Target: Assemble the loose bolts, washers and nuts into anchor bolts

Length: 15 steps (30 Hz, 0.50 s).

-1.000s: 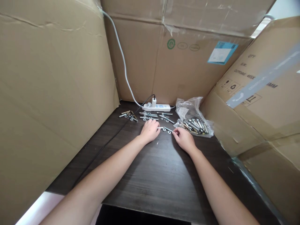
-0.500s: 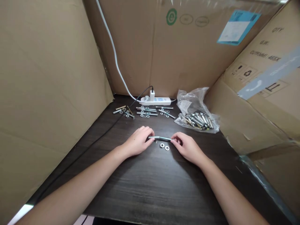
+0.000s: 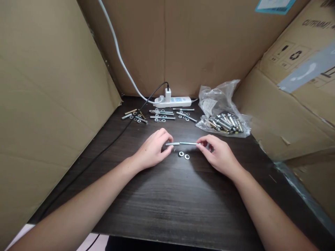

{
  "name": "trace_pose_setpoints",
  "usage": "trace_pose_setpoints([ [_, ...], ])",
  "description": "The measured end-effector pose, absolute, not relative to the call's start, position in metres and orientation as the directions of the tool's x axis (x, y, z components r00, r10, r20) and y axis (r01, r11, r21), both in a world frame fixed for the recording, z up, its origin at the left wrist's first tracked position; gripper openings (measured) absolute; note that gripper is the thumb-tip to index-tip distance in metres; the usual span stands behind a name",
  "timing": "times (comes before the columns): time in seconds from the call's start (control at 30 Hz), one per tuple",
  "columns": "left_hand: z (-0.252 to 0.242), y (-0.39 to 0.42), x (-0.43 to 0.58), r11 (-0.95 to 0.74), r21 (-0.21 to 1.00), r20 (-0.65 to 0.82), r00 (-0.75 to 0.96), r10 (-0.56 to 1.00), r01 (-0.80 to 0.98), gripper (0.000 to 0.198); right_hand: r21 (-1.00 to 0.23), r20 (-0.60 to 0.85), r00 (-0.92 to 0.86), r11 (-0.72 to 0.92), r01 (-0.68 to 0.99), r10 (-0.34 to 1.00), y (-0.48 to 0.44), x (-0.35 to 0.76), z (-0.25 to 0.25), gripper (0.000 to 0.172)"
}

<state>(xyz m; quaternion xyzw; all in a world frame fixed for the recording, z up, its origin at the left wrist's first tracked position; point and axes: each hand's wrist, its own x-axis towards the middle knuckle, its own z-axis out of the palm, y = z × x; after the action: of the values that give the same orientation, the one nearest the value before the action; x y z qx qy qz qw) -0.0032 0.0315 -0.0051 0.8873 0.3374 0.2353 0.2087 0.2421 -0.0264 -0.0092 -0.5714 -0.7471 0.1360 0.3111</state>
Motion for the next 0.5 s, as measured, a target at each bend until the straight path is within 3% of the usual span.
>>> trace_pose_setpoints([
  [0.5,-0.0031,0.0295,-0.004,-0.697,0.488,0.252,0.68,0.689,0.525,0.008,-0.569,0.398,-0.153,0.374,0.733,0.904,-0.0325,0.2353,-0.0046,0.013],
])
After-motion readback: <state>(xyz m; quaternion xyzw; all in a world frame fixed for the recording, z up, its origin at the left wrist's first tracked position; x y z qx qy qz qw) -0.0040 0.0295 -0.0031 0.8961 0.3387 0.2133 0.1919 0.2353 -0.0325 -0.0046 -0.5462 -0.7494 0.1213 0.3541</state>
